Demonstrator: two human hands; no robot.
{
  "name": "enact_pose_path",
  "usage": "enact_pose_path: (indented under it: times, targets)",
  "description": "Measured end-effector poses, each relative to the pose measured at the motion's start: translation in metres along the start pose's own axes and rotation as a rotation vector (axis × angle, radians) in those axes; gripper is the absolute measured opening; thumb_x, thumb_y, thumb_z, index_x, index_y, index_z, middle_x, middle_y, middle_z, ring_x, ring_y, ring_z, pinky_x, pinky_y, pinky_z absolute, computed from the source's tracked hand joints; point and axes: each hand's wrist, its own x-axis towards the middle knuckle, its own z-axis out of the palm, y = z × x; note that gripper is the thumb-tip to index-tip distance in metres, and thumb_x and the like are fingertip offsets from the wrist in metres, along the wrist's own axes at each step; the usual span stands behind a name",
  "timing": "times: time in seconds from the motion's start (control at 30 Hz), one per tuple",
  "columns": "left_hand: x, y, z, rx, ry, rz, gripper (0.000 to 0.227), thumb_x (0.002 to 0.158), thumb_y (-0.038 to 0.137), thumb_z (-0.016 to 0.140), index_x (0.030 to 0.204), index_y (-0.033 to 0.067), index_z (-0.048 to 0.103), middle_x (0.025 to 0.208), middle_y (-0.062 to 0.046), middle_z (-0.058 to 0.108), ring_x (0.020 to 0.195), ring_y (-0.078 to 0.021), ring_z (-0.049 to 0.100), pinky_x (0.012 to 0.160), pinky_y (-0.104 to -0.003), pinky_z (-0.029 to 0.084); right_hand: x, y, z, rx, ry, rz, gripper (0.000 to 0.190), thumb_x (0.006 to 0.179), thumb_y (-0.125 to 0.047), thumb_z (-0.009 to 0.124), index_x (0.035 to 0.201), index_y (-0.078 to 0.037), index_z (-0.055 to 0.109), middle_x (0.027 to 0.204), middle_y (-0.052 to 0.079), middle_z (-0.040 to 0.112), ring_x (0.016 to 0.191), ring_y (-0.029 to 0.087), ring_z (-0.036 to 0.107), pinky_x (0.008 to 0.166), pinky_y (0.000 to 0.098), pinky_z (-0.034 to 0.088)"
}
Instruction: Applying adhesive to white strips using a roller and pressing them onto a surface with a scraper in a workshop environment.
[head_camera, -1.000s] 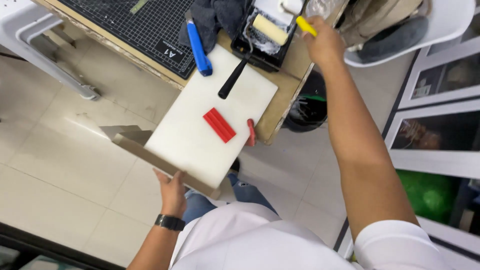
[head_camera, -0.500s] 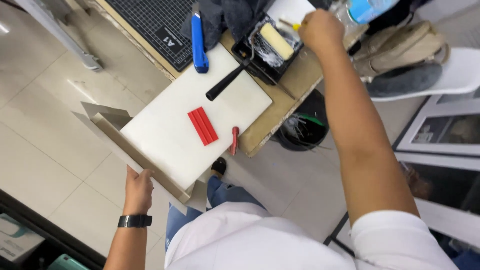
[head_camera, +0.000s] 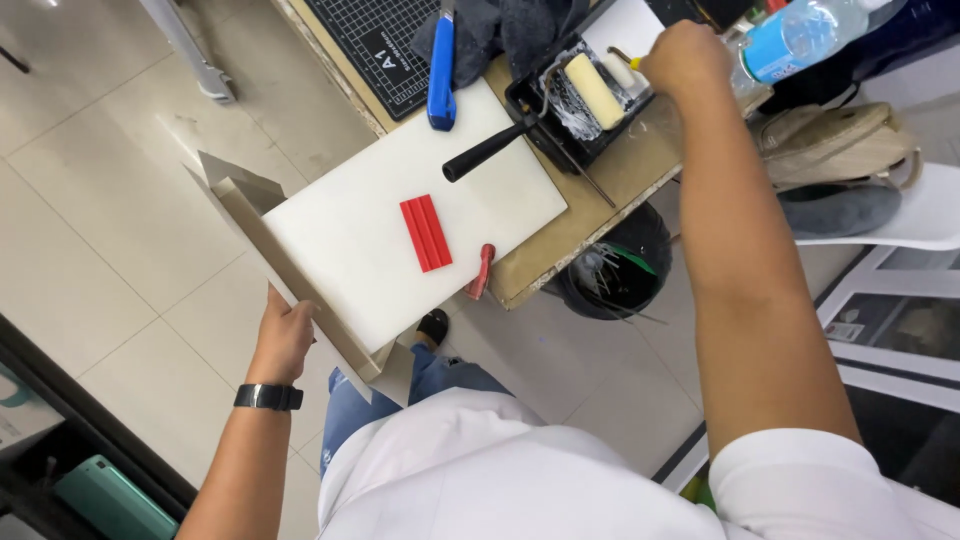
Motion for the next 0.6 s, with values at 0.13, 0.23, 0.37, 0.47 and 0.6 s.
enact_pose_path:
  times: [0.13, 0.23, 0.37, 0.47, 0.6]
  targets:
    - [0.008, -0.021, -0.002, -0.063, 0.017, 0.025, 0.055, 0.085, 0.005, 0.04, 0.139, 0.0091, 0.043, 0.081, -0.006, 0.042, 0.064, -0.0172, 0.037, 0.052, -0.034, 0.037, 0.005, 0.014, 0.013, -0.744, -0.199, -0.439, 0.053, 0.091, 0.001, 0.06, 0.137, -0.024, 0.066, 0.095, 0.009, 0.075, 0.079, 0.028, 0.07, 0.055, 0.0388, 0.048]
    - [0.014, -0.021, -0.001, -0.049, 0.019, 0.074, 0.071, 0.082, 0.002, 0.036, 0.152, 0.0124, 0.039, 0.098, -0.007, 0.052, 0.071, -0.0168, 0.039, 0.061, -0.032, 0.037, 0.001, 0.018, 0.019, 0.043, -0.007, -0.027, 0.055, 0.108, -0.048, 0.062, 0.119, 0.005, 0.074, 0.12, 0.028, 0.069, 0.106, 0.048, 0.066, 0.079, 0.0569, 0.057]
    - [0.035, -0.061, -0.005, -0.133, 0.112, 0.189, 0.051, 0.083, 0.011, 0.05, 0.134, 0.0039, 0.053, 0.13, -0.012, 0.066, 0.122, -0.0262, 0.06, 0.104, -0.037, 0.047, -0.07, 0.023, 0.016, 0.463, 0.38, -0.269, 0.036, 0.098, -0.024, 0.065, 0.129, -0.008, 0.073, 0.121, 0.018, 0.073, 0.108, 0.04, 0.066, 0.085, 0.0501, 0.05]
    - [0.035, -0.062, -0.007, -0.258, 0.156, 0.192, 0.045, 0.087, 0.012, 0.054, 0.131, 0.0035, 0.06, 0.13, -0.011, 0.07, 0.119, -0.0249, 0.065, 0.103, -0.034, 0.051, -0.187, -0.028, -0.016, 0.735, 0.483, -0.544, 0.037, 0.109, -0.014, 0.062, 0.144, 0.0, 0.061, 0.127, 0.022, 0.067, 0.087, 0.028, 0.064, 0.071, 0.0372, 0.052]
    - [0.04, -0.074, -0.007, -0.383, 0.184, 0.227, 0.047, 0.095, 0.012, 0.065, 0.139, -0.0043, 0.057, 0.126, -0.025, 0.068, 0.115, -0.0296, 0.064, 0.098, -0.052, 0.053, -0.319, -0.113, -0.002, 0.897, 0.445, -0.795, 0.038, 0.105, -0.006, 0.069, 0.142, 0.002, 0.065, 0.112, 0.028, 0.065, 0.102, 0.05, 0.065, 0.083, 0.0533, 0.054]
